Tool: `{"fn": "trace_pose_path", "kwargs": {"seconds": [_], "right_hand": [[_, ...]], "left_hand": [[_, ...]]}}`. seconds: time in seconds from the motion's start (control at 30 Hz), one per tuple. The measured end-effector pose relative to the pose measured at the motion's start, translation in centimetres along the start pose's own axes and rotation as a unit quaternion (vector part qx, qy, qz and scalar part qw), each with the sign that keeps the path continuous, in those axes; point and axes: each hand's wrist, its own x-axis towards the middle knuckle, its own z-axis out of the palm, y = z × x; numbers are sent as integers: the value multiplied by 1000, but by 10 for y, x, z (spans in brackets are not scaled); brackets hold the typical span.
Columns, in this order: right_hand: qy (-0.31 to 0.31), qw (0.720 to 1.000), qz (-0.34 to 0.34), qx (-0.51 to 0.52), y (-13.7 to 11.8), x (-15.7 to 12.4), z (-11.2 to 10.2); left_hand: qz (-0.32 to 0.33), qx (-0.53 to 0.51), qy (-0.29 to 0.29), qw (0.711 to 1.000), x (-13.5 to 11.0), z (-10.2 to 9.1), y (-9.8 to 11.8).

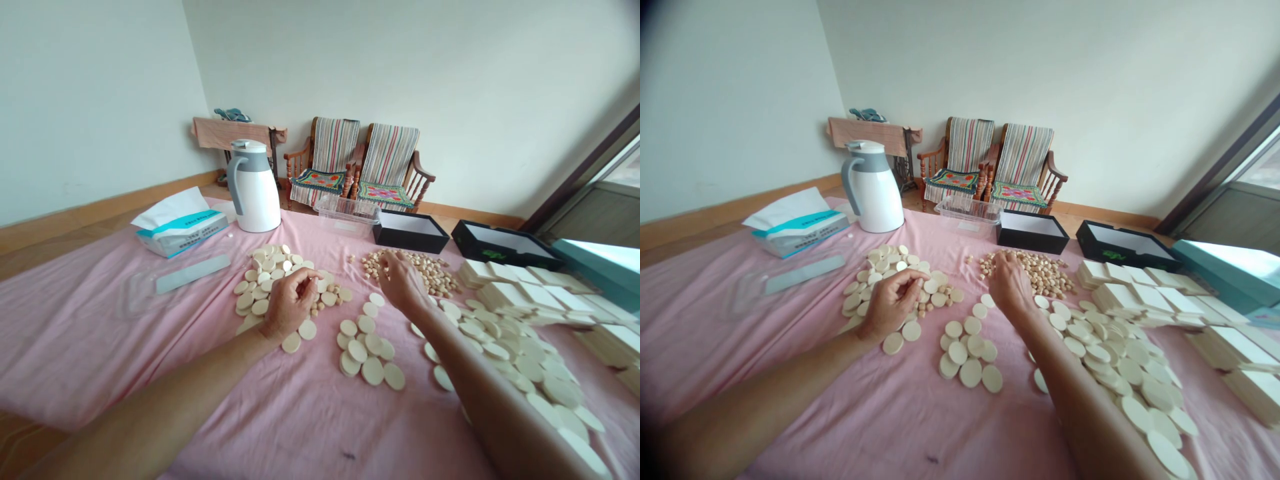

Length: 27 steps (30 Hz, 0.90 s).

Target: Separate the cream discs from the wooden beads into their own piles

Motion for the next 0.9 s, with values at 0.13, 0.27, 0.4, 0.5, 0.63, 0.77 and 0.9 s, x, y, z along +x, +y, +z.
{"fn": "trace_pose_path", "kwargs": {"seconds": [0.13, 0.27, 0.4, 0.5, 0.63, 0.77, 0.9], "right_hand": [[6, 999, -14, 37, -3, 1, 0], [-121, 975, -100, 156, -25, -8, 8], [-181, 960, -144, 156, -43, -20, 15], [-175, 966, -138, 132, -50, -26, 19], [-167, 969, -134, 119, -51, -28, 21], [-162, 975, -111, 107, -43, -22, 18], [-117, 992, -16, 50, -25, -11, 9]], "left_hand": [[-3, -2, 0, 1000, 0, 0, -1], [-4, 12, 2, 1000, 0, 0, -2], [-2, 18, 1, 1000, 0, 0, -1], [1, 20, -1, 1000, 0, -1, -1], [3, 20, 0, 1000, 0, -1, -1], [3, 19, 3, 1000, 0, -1, -1], [5, 15, 2, 1000, 0, 0, -1]]}}
